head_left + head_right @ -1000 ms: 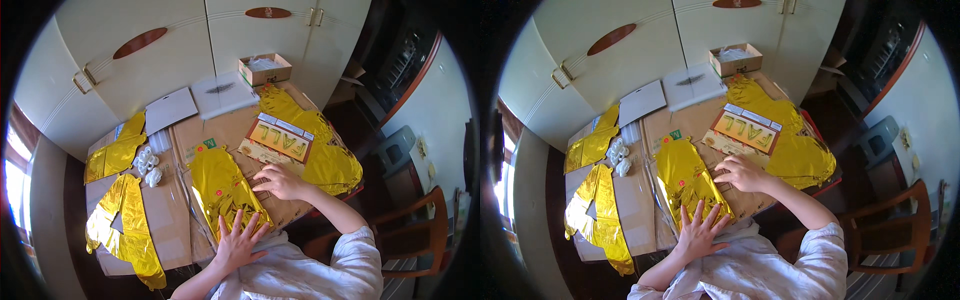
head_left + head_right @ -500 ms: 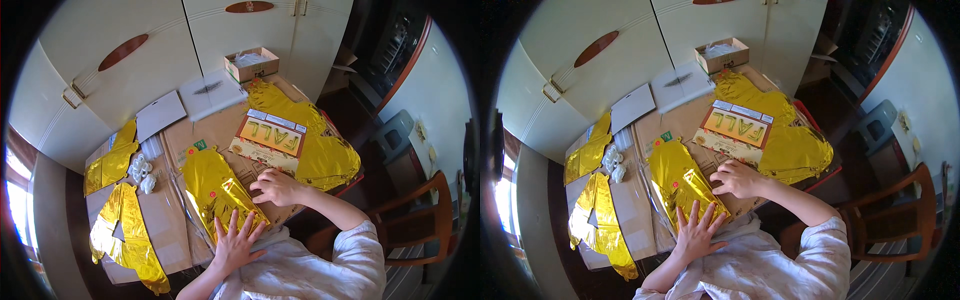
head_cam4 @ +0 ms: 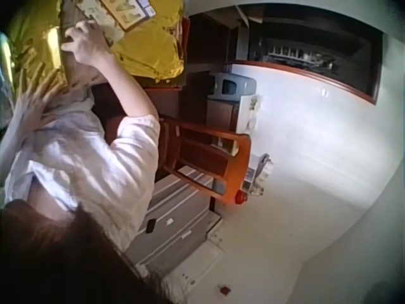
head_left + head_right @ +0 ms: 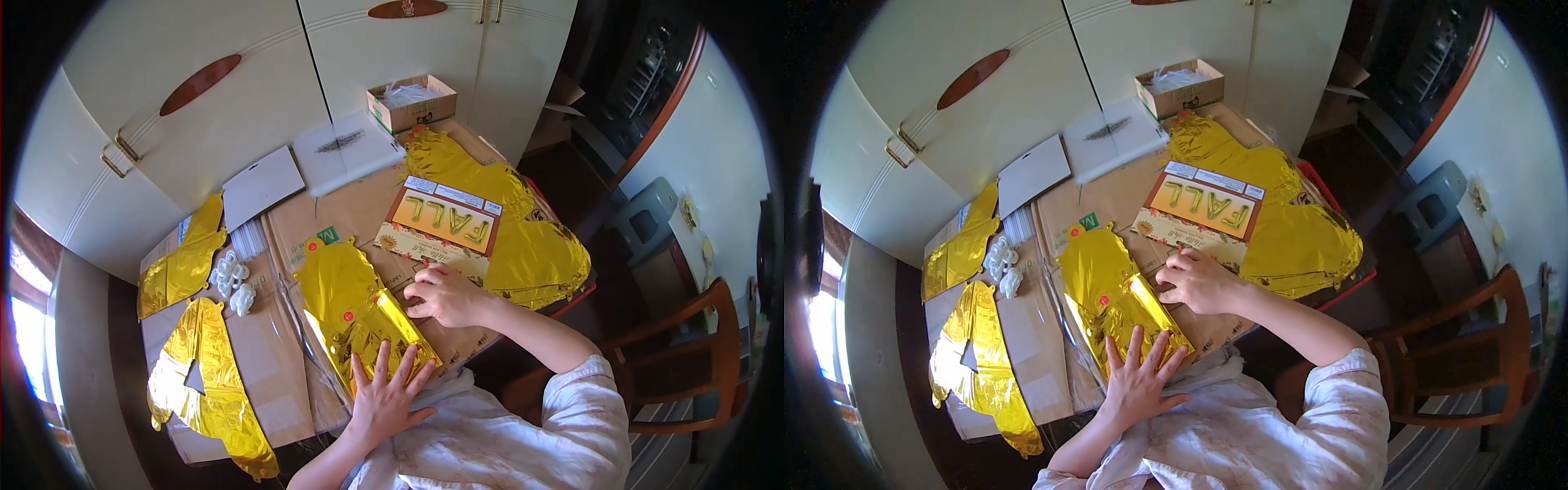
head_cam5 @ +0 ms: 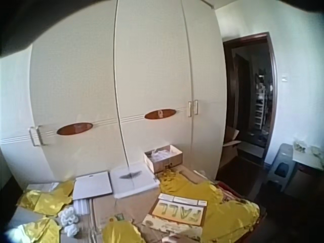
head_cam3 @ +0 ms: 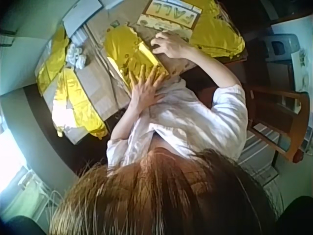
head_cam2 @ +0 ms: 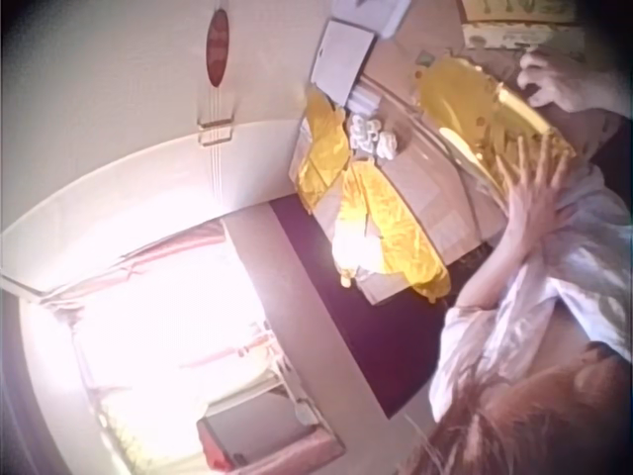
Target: Packaging gold foil sheets into envelopes and attaching them to cardboard backings.
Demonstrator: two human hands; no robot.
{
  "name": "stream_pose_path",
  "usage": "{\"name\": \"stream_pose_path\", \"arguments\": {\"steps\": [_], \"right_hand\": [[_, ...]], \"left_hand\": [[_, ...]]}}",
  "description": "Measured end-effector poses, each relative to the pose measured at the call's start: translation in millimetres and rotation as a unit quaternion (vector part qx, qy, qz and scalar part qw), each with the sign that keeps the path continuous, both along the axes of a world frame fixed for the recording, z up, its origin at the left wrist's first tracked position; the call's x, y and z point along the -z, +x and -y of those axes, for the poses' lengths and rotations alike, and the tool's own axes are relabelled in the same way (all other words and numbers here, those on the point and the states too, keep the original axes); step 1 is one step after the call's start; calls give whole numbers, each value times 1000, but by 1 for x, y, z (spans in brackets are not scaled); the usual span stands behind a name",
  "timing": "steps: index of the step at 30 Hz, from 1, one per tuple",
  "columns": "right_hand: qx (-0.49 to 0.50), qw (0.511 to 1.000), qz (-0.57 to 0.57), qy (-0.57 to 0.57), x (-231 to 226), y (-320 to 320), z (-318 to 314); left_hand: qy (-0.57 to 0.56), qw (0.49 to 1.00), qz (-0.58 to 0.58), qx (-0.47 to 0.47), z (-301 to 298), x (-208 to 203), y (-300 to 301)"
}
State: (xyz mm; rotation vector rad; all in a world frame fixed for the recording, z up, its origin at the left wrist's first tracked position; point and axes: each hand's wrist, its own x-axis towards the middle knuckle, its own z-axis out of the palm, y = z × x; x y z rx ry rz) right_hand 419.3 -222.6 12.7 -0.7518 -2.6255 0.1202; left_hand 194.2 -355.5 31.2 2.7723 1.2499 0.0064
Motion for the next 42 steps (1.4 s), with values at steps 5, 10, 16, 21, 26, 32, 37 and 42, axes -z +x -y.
{"name": "stream_pose_path", "arguments": {"steps": [5, 10, 16, 21, 26, 32, 37, 42], "right_hand": [[21, 999, 19, 15, -2, -9, -10], [40, 999, 14, 12, -1, -14, -21], [54, 998, 30, -15, 2, -24, -39], [66, 998, 2, -10, 5, -33, -53], [65, 998, -7, 10, 8, -38, -66], [71, 997, 8, 0, 6, -42, -69], [88, 993, -64, 47, 5, -38, -56], [55, 981, -178, -48, -27, -19, 0]], "left_hand": [[1, 1000, -3, 2, 0, 0, 0], [-7, 1000, -25, 2, -1, -3, 0], [-11, 1000, -22, 1, -2, -5, 0], [-8, 1000, -11, -1, -1, -3, 0], [-2, 1000, -1, -1, 0, -1, 0], [-7, 1000, -8, -2, -1, -3, 0], [5, 1000, -15, -1, 0, -2, 1], [21, 1000, 11, -10, 1, 7, -1]]}}
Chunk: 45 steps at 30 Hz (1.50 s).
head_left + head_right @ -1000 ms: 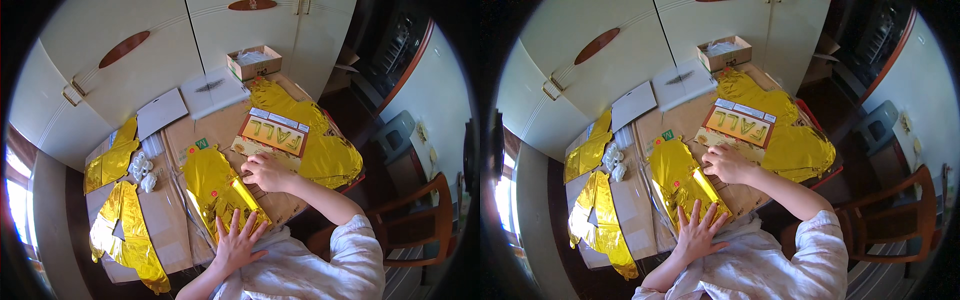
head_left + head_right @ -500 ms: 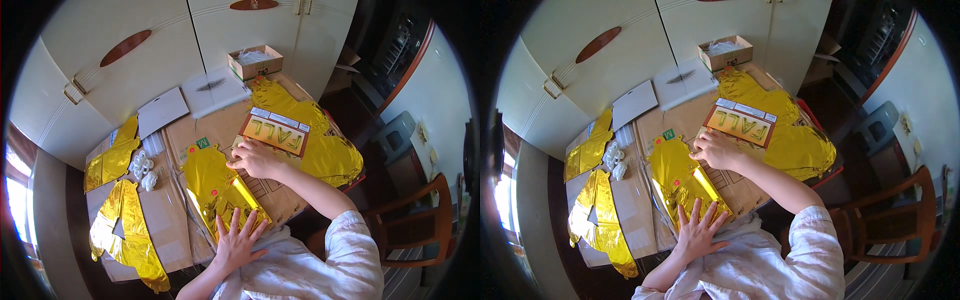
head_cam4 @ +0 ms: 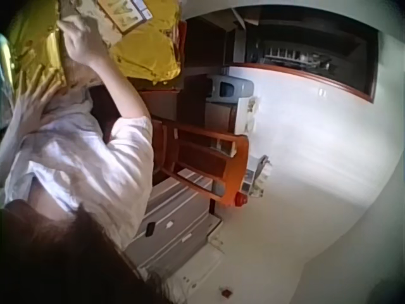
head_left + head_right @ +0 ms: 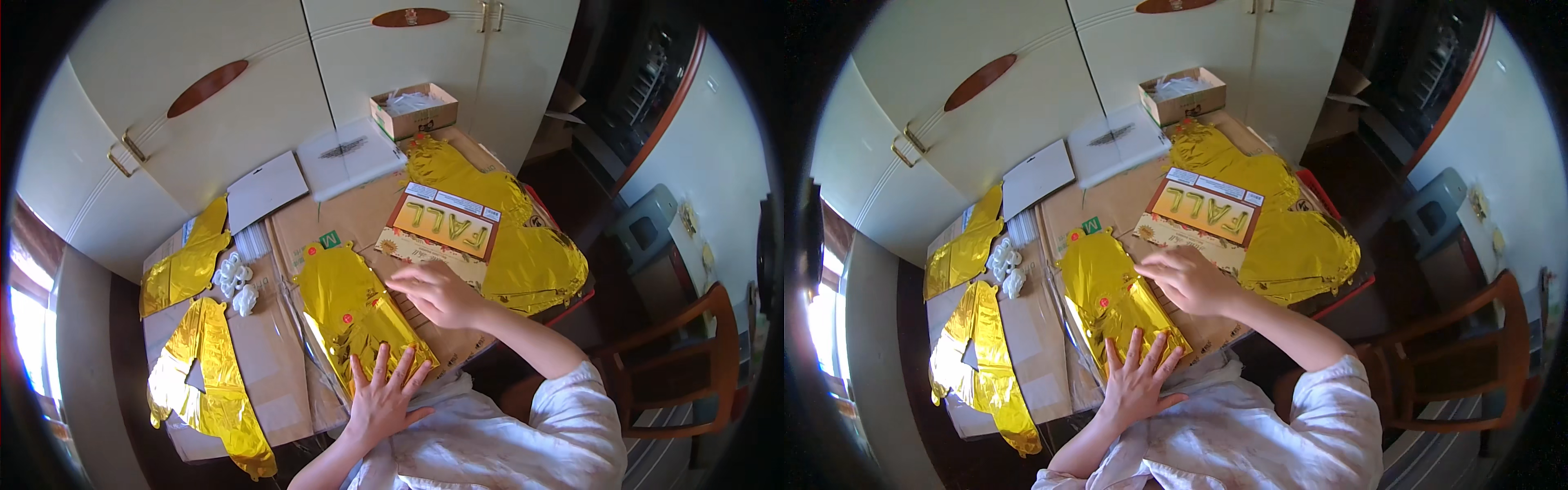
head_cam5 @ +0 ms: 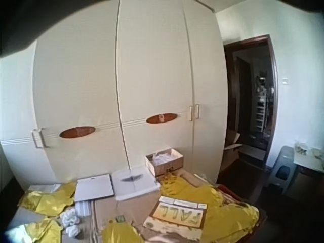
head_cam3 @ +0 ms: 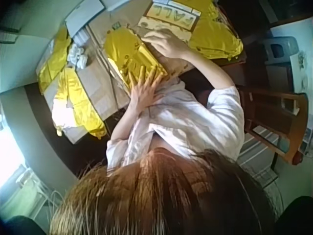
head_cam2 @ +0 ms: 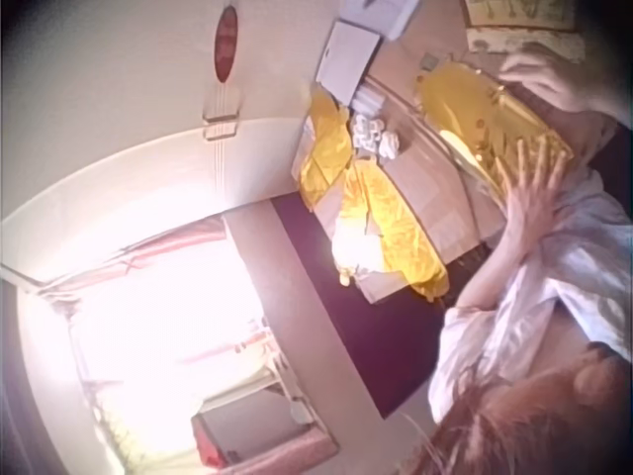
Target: Packaging gold foil sheets into envelopes and attaching them to cardboard backings.
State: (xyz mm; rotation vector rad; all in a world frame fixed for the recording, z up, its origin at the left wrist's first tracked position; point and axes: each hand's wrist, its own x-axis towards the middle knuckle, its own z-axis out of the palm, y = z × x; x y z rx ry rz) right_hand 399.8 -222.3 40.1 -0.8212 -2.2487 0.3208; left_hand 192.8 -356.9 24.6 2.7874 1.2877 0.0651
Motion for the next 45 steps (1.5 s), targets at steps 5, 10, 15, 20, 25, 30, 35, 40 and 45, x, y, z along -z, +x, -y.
{"name": "stream_pose_path", "arguments": {"steps": [5, 10, 15, 20, 25, 30, 35, 40, 45], "right_hand": [[-9, 999, 33, -1, -10, 19, 48], [-60, 996, 64, 8, 13, 17, 83], [-93, 983, 155, 43, 18, 6, 109], [-90, 981, 172, 13, 21, 0, 107], [-102, 984, 138, -45, 18, 0, 104], [-12, 994, 107, -11, 3, 16, 72], [185, 951, 246, 1, 8, 51, -4], [151, 927, 341, 36, 23, 66, -42], [117, 919, 373, 45, 12, 59, -34]], "left_hand": [[39, 999, 15, -4, 5, 2, -2], [101, 995, 13, -2, 25, -7, -12], [53, 995, 73, -31, 44, -3, -25], [25, 996, 47, -77, 54, 8, -33], [10, 994, 49, -100, 58, 10, -34], [6, 994, 24, -105, 58, 12, -34], [-4, 995, 30, -90, 48, 5, -40], [-11, 996, -5, -85, 37, -2, -54], [-18, 997, 9, -73, 34, -3, -58]]}}
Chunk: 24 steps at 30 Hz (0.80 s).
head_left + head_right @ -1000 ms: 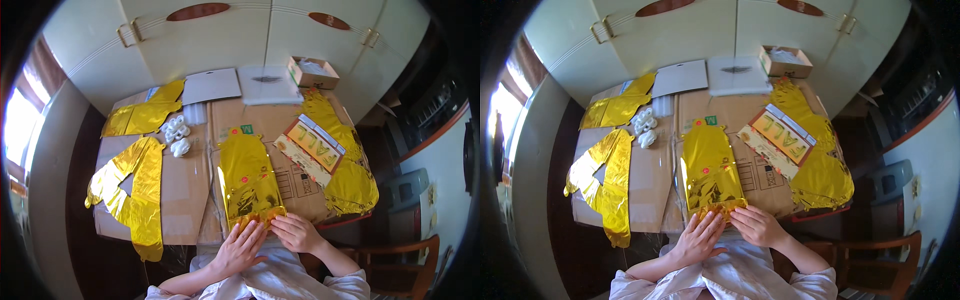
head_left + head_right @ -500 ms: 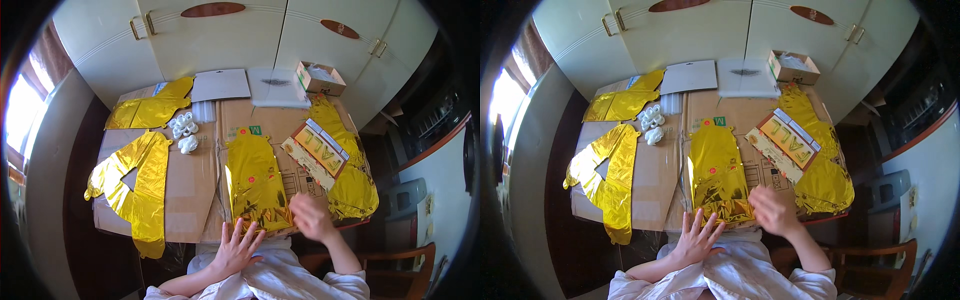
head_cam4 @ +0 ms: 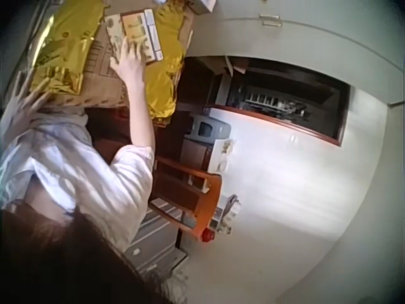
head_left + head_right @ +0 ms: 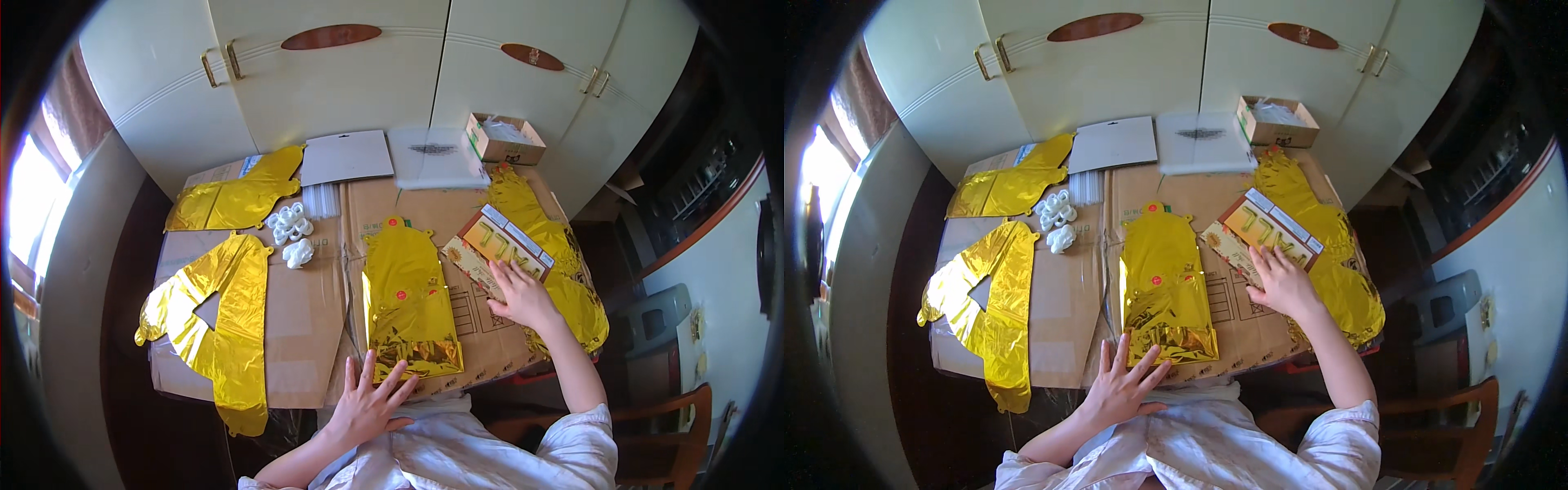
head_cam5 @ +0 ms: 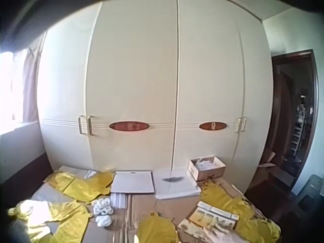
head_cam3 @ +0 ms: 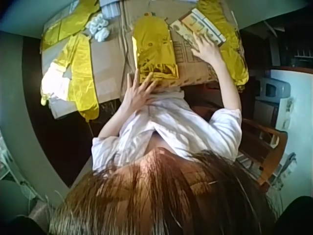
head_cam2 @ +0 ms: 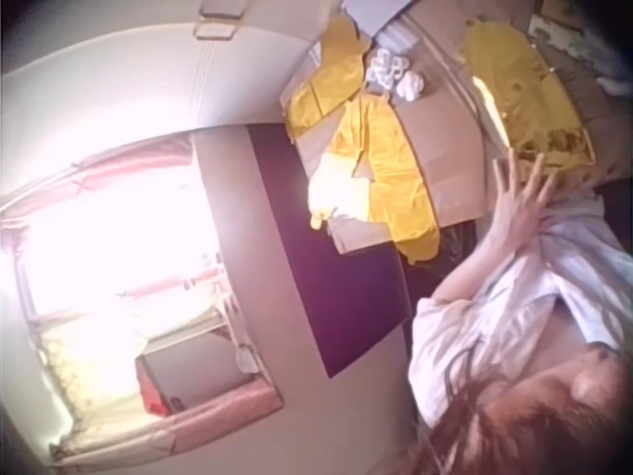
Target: Packaging gold foil sheets into envelopes and attaching them to cardboard backings.
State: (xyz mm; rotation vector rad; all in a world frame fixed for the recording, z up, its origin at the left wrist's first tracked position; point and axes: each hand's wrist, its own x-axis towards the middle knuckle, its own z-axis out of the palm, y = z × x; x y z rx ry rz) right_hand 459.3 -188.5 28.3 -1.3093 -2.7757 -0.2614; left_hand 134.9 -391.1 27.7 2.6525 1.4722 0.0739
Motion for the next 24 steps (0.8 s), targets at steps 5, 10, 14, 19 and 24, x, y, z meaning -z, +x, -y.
{"name": "stream_pose_path", "arguments": {"steps": [5, 10, 14, 19, 24], "right_hand": [[9, 995, 100, -1, -7, -16, 9], [77, 991, 58, -88, -32, -22, -10], [196, 975, -37, -100, -15, 26, -48], [284, 939, -17, -195, -26, 26, -70], [286, 938, -78, -182, -30, 30, -81]], "left_hand": [[6, 1000, -6, -4, 0, -1, 1], [9, 1000, -5, -7, 1, -3, 0], [12, 1000, 7, -11, 1, -4, 1], [18, 1000, 12, -17, 4, -2, 1], [25, 999, 30, -11, 7, -1, 3]]}}
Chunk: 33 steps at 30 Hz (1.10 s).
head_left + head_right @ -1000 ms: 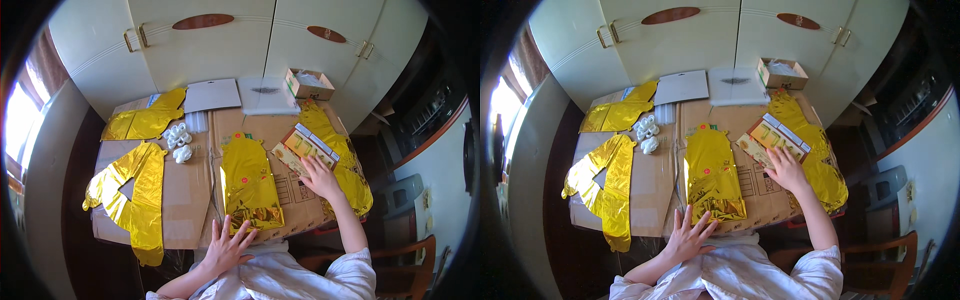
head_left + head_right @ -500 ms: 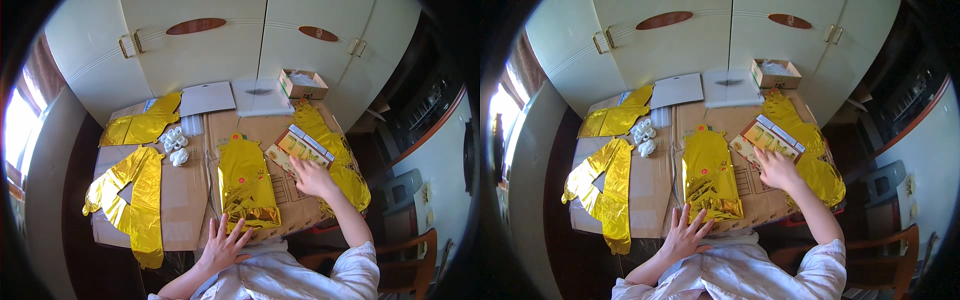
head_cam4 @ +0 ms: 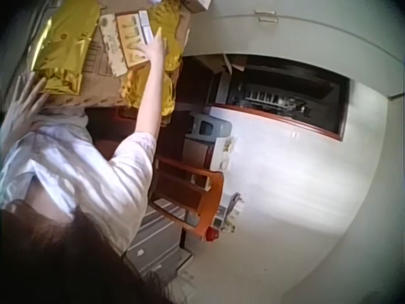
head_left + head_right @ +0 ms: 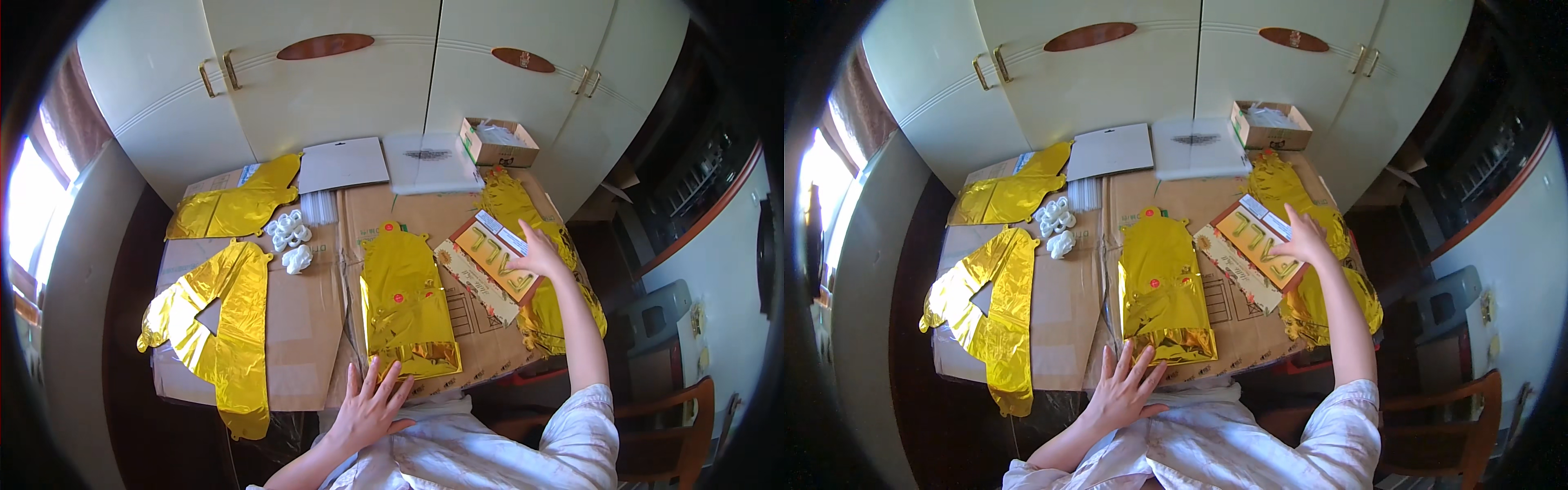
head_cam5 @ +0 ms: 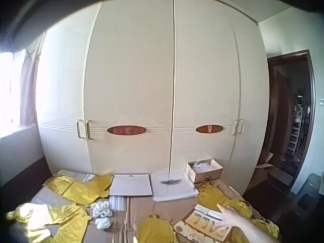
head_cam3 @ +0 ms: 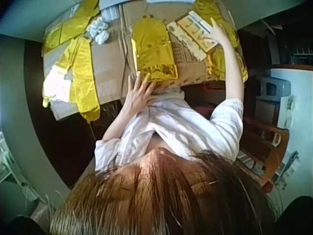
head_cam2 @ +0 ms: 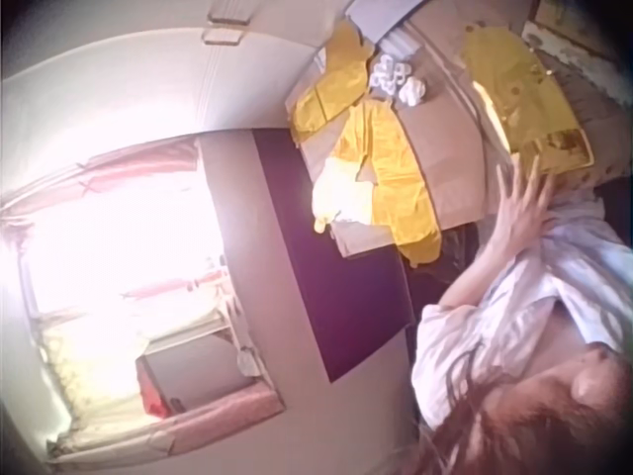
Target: Packaging gold foil sheets into envelopes and attaching them to cardboard backings.
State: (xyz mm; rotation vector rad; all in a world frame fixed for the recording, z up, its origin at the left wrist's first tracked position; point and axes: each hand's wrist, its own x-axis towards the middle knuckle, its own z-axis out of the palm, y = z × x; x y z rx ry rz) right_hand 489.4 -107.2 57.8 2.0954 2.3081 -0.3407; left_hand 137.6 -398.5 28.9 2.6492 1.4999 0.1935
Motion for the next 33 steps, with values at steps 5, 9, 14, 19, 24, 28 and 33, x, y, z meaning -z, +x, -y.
{"name": "stream_pose_path", "arguments": {"steps": [5, 9, 14, 19, 24, 28, 33], "right_hand": [[60, 967, -246, -27, 1, 33, -20], [61, 883, -466, 16, -25, 59, -11], [38, 801, -597, 3, -55, 68, 47], [-25, 848, -520, -103, -55, 28, 115], [-228, 853, -396, -252, -44, -53, 162], [-273, 835, -374, -298, -9, -85, 176], [-295, 824, -413, -252, -1, -94, 170]], "left_hand": [[2, 1000, 24, 1, 2, 3, -3], [8, 1000, 25, -11, 3, -1, -4], [25, 998, 58, -14, 3, -1, -9], [54, 972, 224, -42, 5, -3, -15], [226, 917, 327, 16, 7, -7, -16], [191, 956, 150, 164, 5, -29, -31], [3, 963, 125, 238, 2, -33, -23]]}}
